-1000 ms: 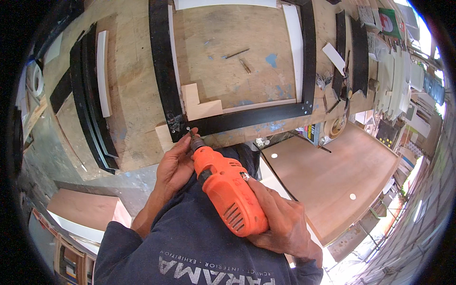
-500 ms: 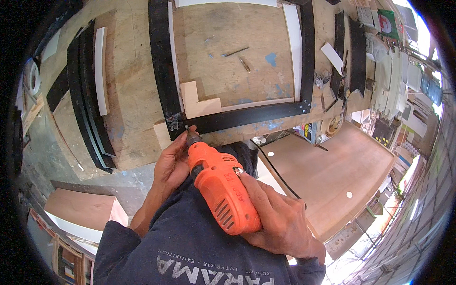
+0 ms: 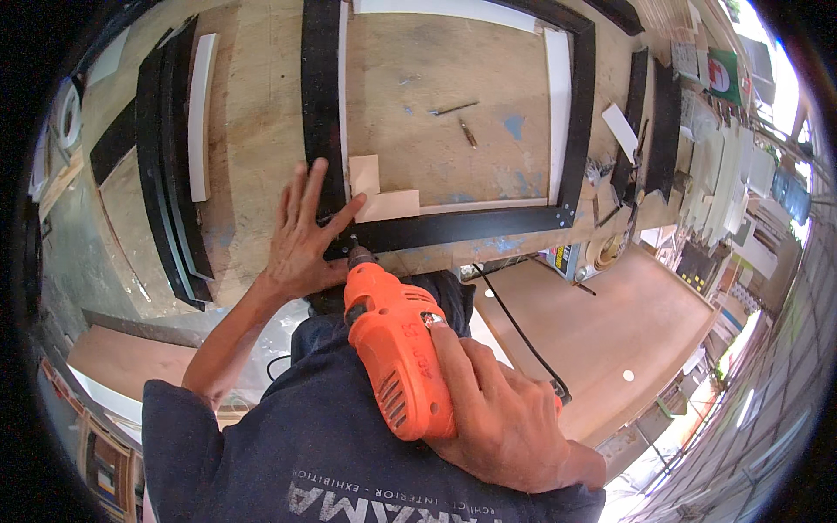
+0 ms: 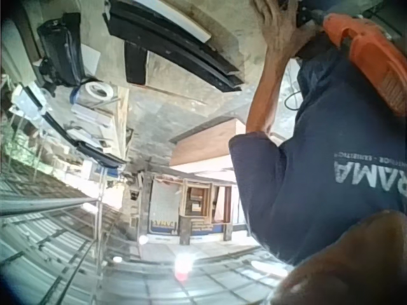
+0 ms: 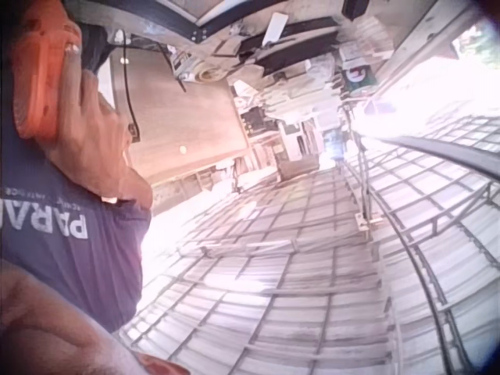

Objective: The person assembles a rectangular frame using a drill to secure screws into the corners, then applies white tape along the inner edges and uses a file to smooth the outer surface of one side.

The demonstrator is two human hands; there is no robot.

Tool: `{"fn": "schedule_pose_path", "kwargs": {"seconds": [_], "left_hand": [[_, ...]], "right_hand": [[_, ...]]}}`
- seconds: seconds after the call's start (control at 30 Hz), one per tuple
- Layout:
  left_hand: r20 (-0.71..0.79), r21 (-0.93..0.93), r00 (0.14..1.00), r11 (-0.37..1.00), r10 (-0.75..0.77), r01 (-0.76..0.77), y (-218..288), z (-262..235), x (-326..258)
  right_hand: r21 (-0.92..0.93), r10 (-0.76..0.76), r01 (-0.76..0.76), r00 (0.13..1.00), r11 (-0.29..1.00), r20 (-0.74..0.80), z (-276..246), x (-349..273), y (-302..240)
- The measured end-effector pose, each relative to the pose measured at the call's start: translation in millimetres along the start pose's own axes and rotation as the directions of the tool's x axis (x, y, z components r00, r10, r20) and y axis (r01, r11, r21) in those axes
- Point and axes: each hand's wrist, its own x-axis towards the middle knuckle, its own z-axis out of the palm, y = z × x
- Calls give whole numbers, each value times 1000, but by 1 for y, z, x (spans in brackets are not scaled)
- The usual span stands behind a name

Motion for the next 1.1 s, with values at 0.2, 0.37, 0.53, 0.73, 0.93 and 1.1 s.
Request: {"fn": "schedule_pose_path", "kwargs": {"seconds": [0.2, 0.37, 0.53, 0.73, 0.93, 1.1], "left_hand": [[-4, 2, 998, 998, 63, -63, -8, 6, 1], [-37, -19, 997, 997, 68, -69, -8, 9, 2], [-21, -46, 998, 997, 65, -66, -9, 9, 1], [-54, -54, 995, 994, 88, -91, -10, 14, 0], [-76, -56, 992, 993, 102, -106, -10, 12, 1], [-83, -53, 992, 993, 99, -103, -10, 12, 1]], "right_hand": [[-31, -39, 38, 999, 999, -35, 2, 2, -2], [-24, -46, 45, 998, 999, -30, 2, 3, -2], [-3, -56, 56, 998, 998, -22, 3, 3, 2], [-8, -18, 18, 1000, 1000, 1, 1, 3, 1], [-45, -24, 23, 999, 999, -26, 0, 6, 1], [-51, -24, 24, 1000, 998, 1, -4, 11, -2]]}}
